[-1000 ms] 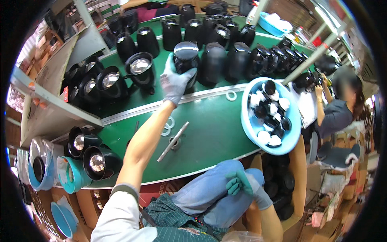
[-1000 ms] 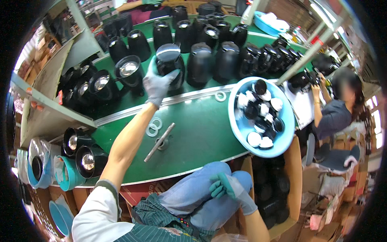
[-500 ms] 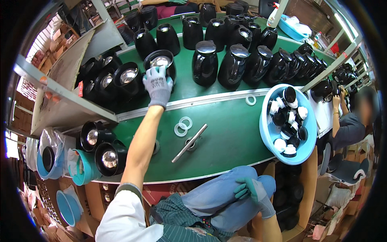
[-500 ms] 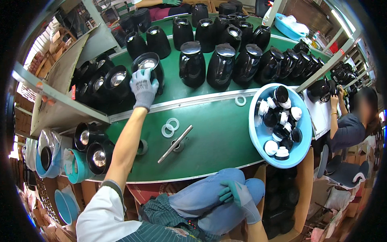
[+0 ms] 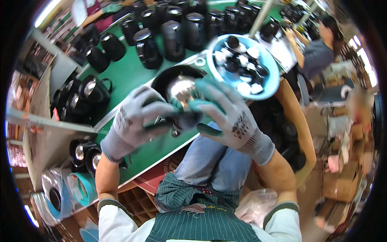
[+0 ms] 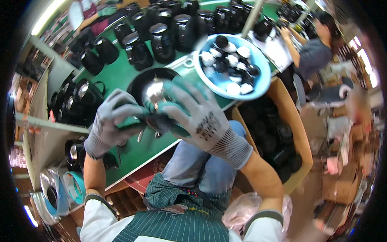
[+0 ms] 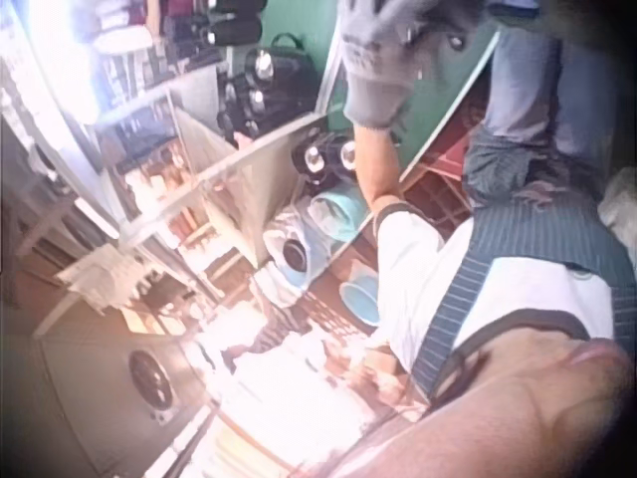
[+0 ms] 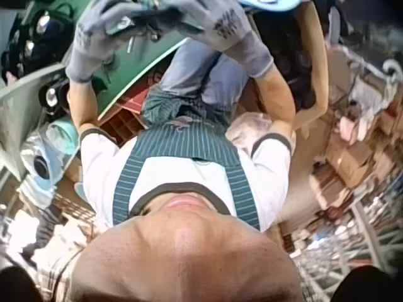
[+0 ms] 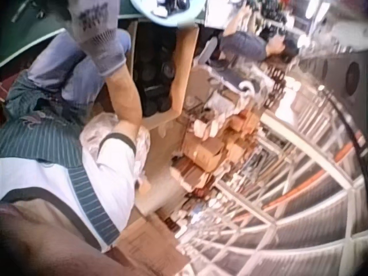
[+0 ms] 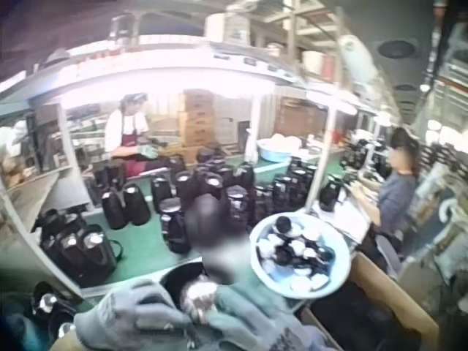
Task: The person assembles black electric kettles by inserting a metal heating element into the base and screwing on a lid. The person handles the kettle body, heating element, and lid one at a time, placing the finished units on a green table.
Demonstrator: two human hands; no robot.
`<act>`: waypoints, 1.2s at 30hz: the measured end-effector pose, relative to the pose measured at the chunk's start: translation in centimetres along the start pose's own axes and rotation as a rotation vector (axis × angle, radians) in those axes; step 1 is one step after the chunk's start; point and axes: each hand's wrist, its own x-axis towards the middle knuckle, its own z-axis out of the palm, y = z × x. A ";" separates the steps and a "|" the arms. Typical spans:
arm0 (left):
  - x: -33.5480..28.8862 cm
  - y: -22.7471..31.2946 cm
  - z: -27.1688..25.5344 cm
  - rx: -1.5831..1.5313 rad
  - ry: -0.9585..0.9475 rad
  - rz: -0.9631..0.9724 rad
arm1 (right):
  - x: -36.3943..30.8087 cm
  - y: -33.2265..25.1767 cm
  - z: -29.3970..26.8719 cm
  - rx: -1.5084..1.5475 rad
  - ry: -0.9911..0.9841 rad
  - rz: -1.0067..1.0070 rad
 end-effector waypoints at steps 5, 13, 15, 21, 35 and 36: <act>-0.4 3.8 4.2 -0.235 0.107 0.093 | -10.3 -1.6 -1.7 0.315 0.095 0.212; -12.6 -3.5 19.8 -0.612 -0.312 -0.513 | -21.2 -9.1 -1.2 1.088 0.791 1.127; -16.1 -8.8 22.1 -0.549 -0.458 -0.496 | -22.2 -8.6 -1.1 1.045 0.782 1.107; -13.3 -10.6 25.4 -0.254 -0.494 -0.431 | -23.3 -7.3 0.2 0.711 0.603 1.055; -10.4 -6.3 22.5 -0.240 -0.495 -0.726 | -35.2 17.4 9.7 0.647 0.679 1.658; -9.6 -6.6 22.6 -0.244 -0.501 -0.726 | -40.0 21.0 13.5 0.234 0.229 2.057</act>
